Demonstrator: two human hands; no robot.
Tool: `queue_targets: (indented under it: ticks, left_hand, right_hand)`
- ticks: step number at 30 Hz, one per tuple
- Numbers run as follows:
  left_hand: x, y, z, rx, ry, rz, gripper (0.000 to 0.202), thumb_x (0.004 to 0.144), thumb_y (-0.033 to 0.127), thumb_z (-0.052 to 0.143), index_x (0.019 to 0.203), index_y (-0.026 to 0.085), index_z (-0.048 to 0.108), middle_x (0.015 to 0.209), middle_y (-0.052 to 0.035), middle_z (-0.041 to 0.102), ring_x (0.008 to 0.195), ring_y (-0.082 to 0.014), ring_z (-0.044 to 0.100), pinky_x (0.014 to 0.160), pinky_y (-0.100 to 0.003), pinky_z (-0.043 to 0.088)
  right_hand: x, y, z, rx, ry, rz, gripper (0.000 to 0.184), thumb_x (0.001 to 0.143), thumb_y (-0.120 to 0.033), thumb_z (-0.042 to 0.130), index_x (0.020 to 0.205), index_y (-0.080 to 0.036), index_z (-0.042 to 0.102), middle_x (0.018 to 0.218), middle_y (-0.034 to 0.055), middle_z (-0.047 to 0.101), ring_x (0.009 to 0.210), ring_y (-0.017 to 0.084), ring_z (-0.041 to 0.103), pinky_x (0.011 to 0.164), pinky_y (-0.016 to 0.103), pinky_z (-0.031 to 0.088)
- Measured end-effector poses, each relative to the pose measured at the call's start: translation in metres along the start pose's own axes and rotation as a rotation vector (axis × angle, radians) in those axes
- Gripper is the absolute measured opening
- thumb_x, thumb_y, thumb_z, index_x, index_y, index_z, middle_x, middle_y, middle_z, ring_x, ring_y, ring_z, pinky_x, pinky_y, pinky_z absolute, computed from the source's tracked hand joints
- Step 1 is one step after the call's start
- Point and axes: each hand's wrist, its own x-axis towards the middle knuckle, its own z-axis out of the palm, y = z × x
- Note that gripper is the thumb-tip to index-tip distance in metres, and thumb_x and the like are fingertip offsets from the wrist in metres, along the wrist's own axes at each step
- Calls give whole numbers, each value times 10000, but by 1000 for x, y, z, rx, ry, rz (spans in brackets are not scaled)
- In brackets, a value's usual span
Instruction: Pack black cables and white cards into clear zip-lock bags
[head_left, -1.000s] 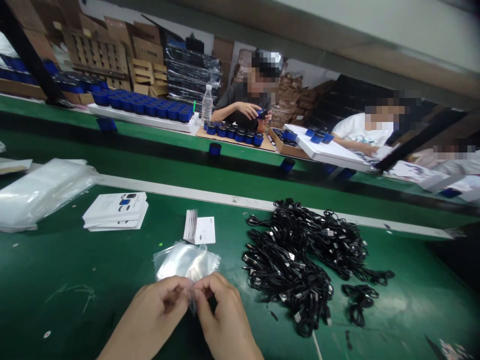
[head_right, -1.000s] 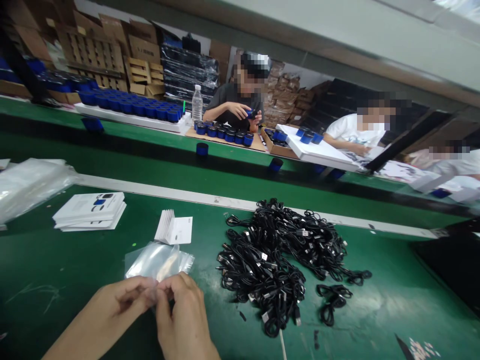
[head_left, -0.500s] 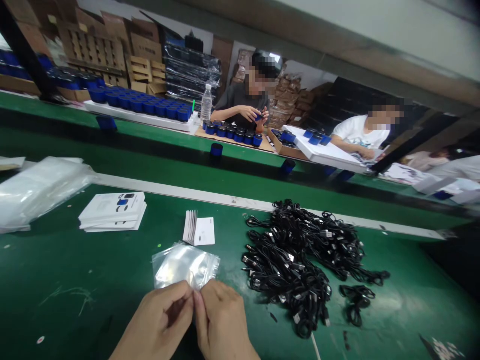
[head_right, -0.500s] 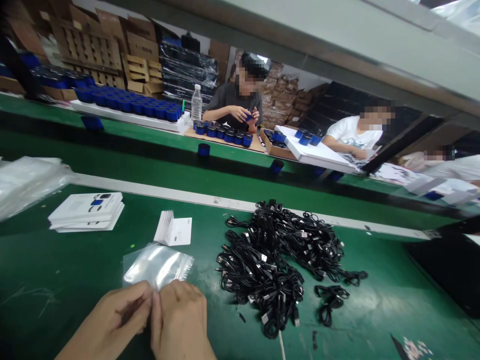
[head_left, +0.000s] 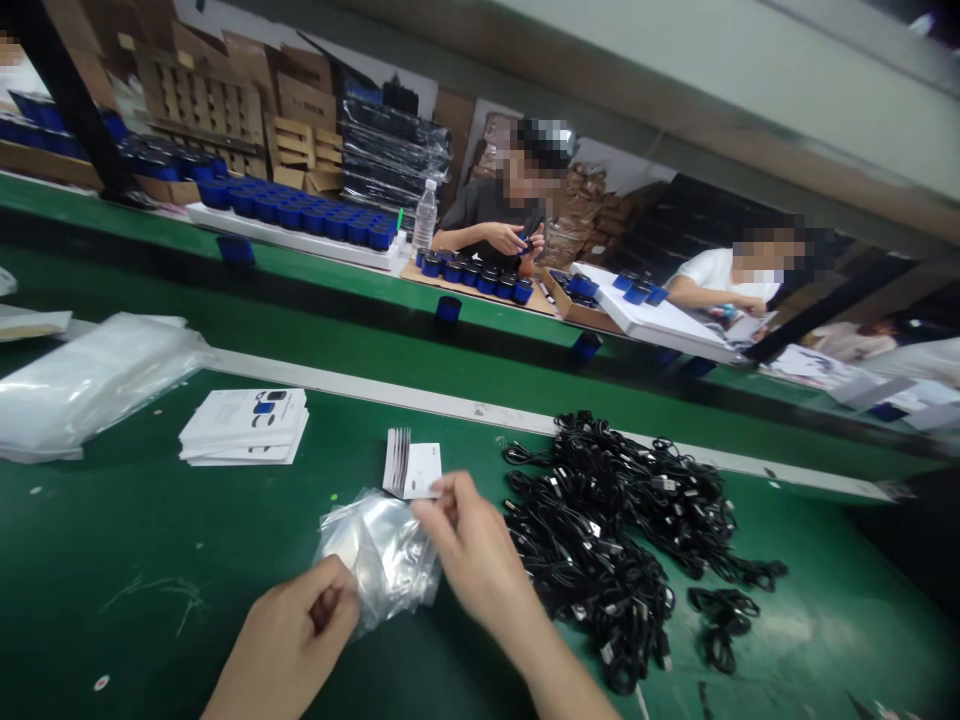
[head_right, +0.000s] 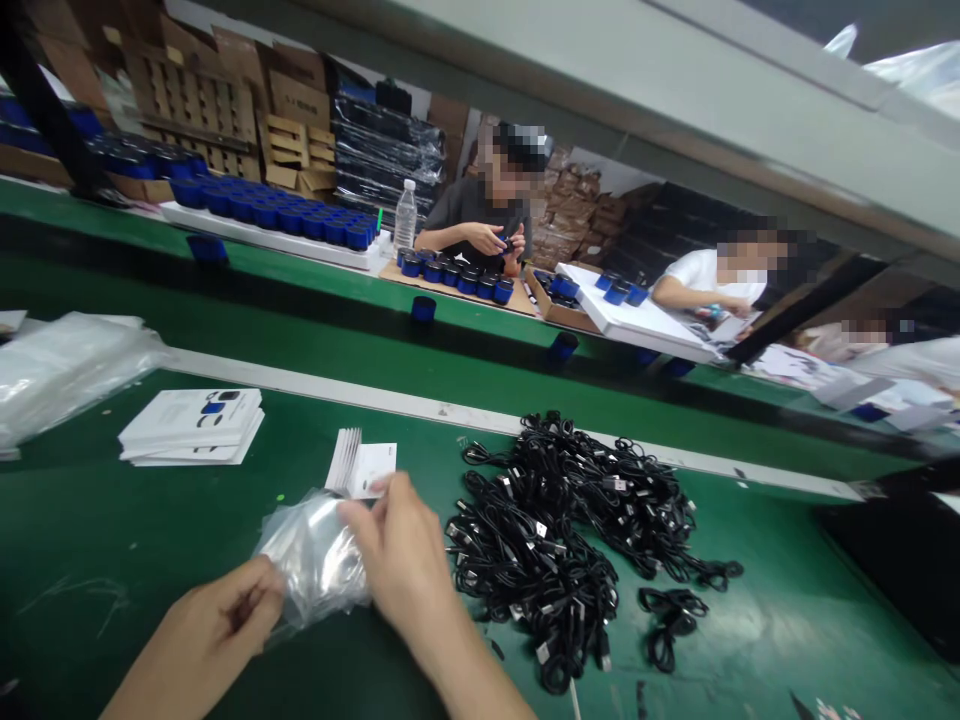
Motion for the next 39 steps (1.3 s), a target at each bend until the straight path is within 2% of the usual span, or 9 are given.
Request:
queue_targets:
  ticks: [5,10,16,19,25,27,30,34,39]
  left_hand:
    - [1,2,-2,-73,-29,-37,299,828,363,328,555,246,291,459,78,376,432,-127,447,461,-208,305]
    - [0,3,-7,-312,-76,-138,373,848,495,313,572,247,346,450,74,451,428,-129,514,461,-210,400]
    - [5,6,-15,-525,-63,-217,376,847,510,370,609,230,448,509,37,597,449,-135,573,470,-237,457]
    - [9,5,-18,-487,14,-209,351,862,517,353,714,234,500,654,7,698,578,-169,663,573,-277,506]
    - [13,9,-10,-250,171,-94,301,870,486,321,688,267,419,473,67,537,449,-159,585,449,-239,426]
    - [14,11,-7,-221,223,-105,275,867,469,317,704,269,412,491,66,508,442,-159,557,431,-243,394]
    - [14,13,-9,-199,268,-120,257,880,444,305,755,261,435,550,48,552,502,-161,588,449,-230,408]
    - [13,13,-13,-170,287,-98,277,897,445,318,708,263,407,499,78,479,450,-136,532,432,-205,393]
    - [11,16,-14,-87,268,-3,290,879,445,350,668,257,414,439,100,427,371,-116,478,397,-189,370]
  right_hand:
    - [62,4,12,186,-135,180,281,887,-413,538,964,-144,522,630,-48,529,484,111,542,437,226,440]
    - [71,18,18,229,-201,248,256,947,-369,504,895,-130,579,652,-49,564,463,65,526,450,198,460]
    - [29,9,-6,74,14,87,358,907,-269,474,557,-197,450,516,-44,446,515,122,482,477,222,362]
    - [-13,-1,-13,-63,107,-60,312,886,-267,472,583,-209,429,614,-12,471,590,149,446,553,260,309]
    - [-65,6,23,-364,115,-480,209,871,-158,418,696,-216,516,665,39,588,615,200,526,594,304,357]
    - [-71,9,44,-211,232,-405,76,835,-183,505,824,-232,562,766,59,620,715,235,582,657,342,423]
    - [-79,14,73,273,290,-119,454,732,-281,664,1147,-237,485,1011,109,639,850,279,637,701,380,516]
    - [-85,20,81,566,55,125,195,892,-381,478,907,-202,552,626,45,646,466,192,614,395,274,472]
    - [-77,24,50,-43,495,-511,178,900,-220,496,761,-205,606,590,28,622,503,158,588,494,256,436]
